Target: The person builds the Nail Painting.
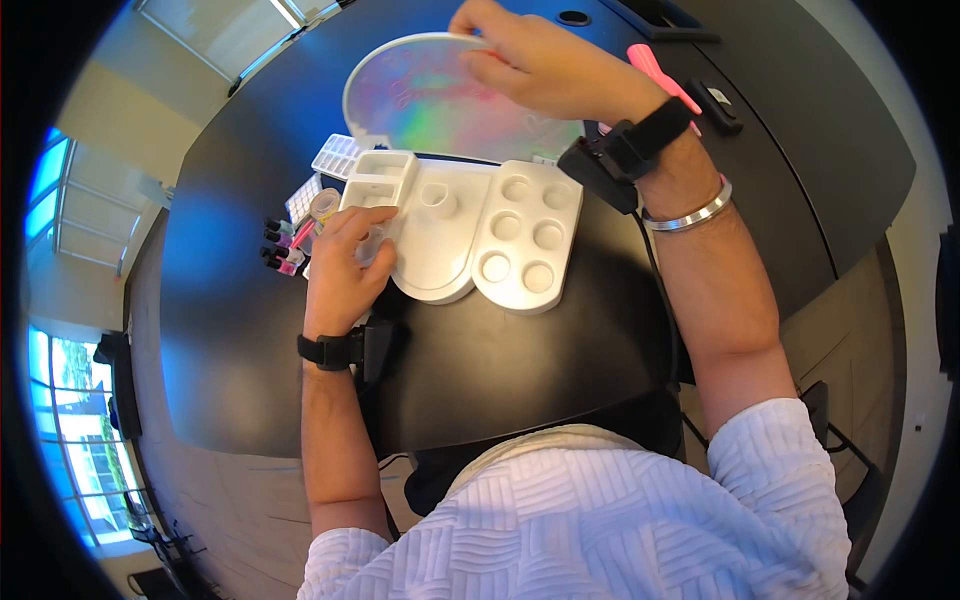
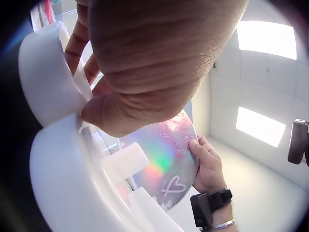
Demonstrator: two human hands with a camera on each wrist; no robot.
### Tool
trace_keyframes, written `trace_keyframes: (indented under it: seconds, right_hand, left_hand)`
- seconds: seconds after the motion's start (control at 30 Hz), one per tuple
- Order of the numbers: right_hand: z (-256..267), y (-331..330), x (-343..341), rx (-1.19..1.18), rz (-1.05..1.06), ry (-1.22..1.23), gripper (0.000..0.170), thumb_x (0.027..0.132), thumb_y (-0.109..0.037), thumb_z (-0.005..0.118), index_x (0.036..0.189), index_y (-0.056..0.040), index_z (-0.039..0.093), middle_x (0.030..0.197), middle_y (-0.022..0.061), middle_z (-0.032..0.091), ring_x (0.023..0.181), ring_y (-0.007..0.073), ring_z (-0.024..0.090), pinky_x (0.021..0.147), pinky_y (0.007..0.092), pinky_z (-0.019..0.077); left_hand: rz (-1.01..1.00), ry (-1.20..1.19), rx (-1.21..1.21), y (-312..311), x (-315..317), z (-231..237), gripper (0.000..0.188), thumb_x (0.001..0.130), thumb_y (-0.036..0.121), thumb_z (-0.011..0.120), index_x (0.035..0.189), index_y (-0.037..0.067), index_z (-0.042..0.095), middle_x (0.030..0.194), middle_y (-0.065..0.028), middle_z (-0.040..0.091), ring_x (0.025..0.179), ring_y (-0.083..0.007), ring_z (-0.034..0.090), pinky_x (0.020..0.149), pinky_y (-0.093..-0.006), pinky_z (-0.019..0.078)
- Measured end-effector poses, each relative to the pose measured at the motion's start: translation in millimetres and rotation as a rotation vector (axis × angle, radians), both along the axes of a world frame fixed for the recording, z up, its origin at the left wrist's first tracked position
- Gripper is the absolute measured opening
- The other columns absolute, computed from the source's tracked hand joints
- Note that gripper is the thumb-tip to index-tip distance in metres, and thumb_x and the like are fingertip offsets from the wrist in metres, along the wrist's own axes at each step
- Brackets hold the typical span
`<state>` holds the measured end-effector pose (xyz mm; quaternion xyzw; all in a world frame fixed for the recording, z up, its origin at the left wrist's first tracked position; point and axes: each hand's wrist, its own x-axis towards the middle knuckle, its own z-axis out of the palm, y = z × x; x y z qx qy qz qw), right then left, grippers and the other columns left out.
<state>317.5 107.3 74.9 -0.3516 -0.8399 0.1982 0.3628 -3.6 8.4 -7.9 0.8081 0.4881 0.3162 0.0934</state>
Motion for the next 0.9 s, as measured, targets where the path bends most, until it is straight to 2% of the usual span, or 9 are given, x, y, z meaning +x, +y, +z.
trace_keyframes:
  seconds: [0.07, 0.27, 0.4, 0.47, 0.5, 0.57, 0.77, 0.87, 0.9]
  right_hand:
    - [-4.7, 0.0, -3.9, 0.086, 0.098, 0.015, 0.026, 0.111, -0.019, 0.052, 0.126, 0.0022, 0.048, 0.096, 0.0354, 0.072, 0.094, 0.0559, 0.072, 0.082, 0.0591, 0.0553]
    - [0.4, -7.6, -2.7, 0.022, 0.007, -0.057, 0.025, 0.112, -0.02, 0.05, 0.124, 0.0022, 0.046, 0.099, 0.0394, 0.071, 0.098, 0.0582, 0.071, 0.084, 0.0627, 0.0541]
    - [-6.5, -2.1, -12.9, -0.023, -0.019, -0.115, 0.037, 0.112, -0.023, 0.056, 0.136, 0.0048, 0.049, 0.102, 0.0337, 0.075, 0.097, 0.0555, 0.073, 0.085, 0.0595, 0.0569]
    - [-10.2, -5.1, -18.7, 0.046, -0.093, -0.117, 0.037, 0.112, -0.034, 0.064, 0.137, -0.0072, 0.067, 0.097, 0.0168, 0.08, 0.082, 0.0355, 0.078, 0.075, 0.0462, 0.0591]
    - [-11.1, -6.7, -18.8, 0.046, -0.093, -0.117, 0.037, 0.112, -0.034, 0.064, 0.137, -0.0072, 0.067, 0.097, 0.0168, 0.08, 0.082, 0.0355, 0.078, 0.075, 0.0462, 0.0591]
    - [-10.3, -11.6, -19.0, 0.069, 0.008, -0.101, 0.039, 0.111, -0.019, 0.058, 0.148, -0.0099, 0.055, 0.095, 0.0272, 0.076, 0.08, 0.0425, 0.075, 0.074, 0.0481, 0.0581]
    - [-17.3, -4.0, -22.3, 0.122, 0.072, -0.184, 0.056, 0.112, -0.02, 0.059, 0.167, -0.0195, 0.046, 0.104, 0.0232, 0.079, 0.084, 0.0416, 0.076, 0.076, 0.0485, 0.058]
    - [-19.8, -4.2, -22.1, 0.154, 0.127, -0.124, 0.056, 0.111, -0.022, 0.061, 0.166, -0.0196, 0.047, 0.11, 0.0236, 0.079, 0.087, 0.0418, 0.076, 0.079, 0.048, 0.0588]
    - [-18.9, -5.2, -19.0, 0.153, 0.135, -0.127, 0.056, 0.111, -0.022, 0.061, 0.166, -0.0196, 0.047, 0.11, 0.0236, 0.079, 0.087, 0.0418, 0.076, 0.079, 0.048, 0.0588]
  left_hand:
    - [-0.022, 0.013, 0.015, 3.1, -2.7, -3.3, 0.036, 0.087, 0.009, 0.073, 0.122, 0.005, 0.079, 0.108, -0.0125, 0.076, 0.094, -0.0302, 0.069, 0.086, -0.0394, 0.0573]
    - [-0.019, 0.028, 0.018, 4.2, -5.0, -3.8, 0.036, 0.087, 0.01, 0.074, 0.122, 0.005, 0.079, 0.105, -0.0121, 0.076, 0.09, -0.0296, 0.069, 0.084, -0.0401, 0.0576]
    - [-0.02, 0.026, 0.014, 4.3, -5.0, -3.2, 0.036, 0.087, 0.01, 0.074, 0.123, 0.005, 0.079, 0.106, -0.0121, 0.076, 0.09, -0.0291, 0.068, 0.084, -0.0401, 0.0576]
    - [-0.022, 0.027, 0.014, 4.4, -4.6, -2.8, 0.037, 0.087, 0.01, 0.074, 0.123, 0.005, 0.079, 0.106, -0.0121, 0.076, 0.09, -0.029, 0.068, 0.084, -0.0401, 0.0575]
    - [-0.028, 0.025, 0.019, 4.7, -4.4, -2.7, 0.037, 0.087, 0.009, 0.074, 0.123, 0.006, 0.079, 0.105, -0.0121, 0.076, 0.09, -0.029, 0.068, 0.084, -0.04, 0.0574]
    - [-0.03, 0.018, 0.021, 3.7, -3.5, -3.9, 0.038, 0.087, 0.009, 0.074, 0.124, 0.006, 0.079, 0.105, -0.012, 0.076, 0.09, -0.0291, 0.068, 0.083, -0.04, 0.0573]
    - [-0.026, 0.02, 0.02, 2.8, -3.7, -3.5, 0.038, 0.087, 0.009, 0.073, 0.124, 0.006, 0.079, 0.105, -0.0129, 0.075, 0.09, -0.0299, 0.068, 0.083, -0.0411, 0.0569]
    - [-0.038, 0.013, 0.042, 2.3, -4.5, -3.9, 0.037, 0.087, 0.009, 0.072, 0.123, 0.005, 0.079, 0.106, -0.0134, 0.074, 0.09, -0.0301, 0.067, 0.084, -0.0414, 0.0568]
    - [-0.034, 0.038, 0.014, 1.6, -4.9, -2.3, 0.038, 0.089, 0.006, 0.071, 0.126, 0.005, 0.079, 0.11, -0.0137, 0.076, 0.097, -0.0299, 0.07, 0.087, -0.0397, 0.0582]
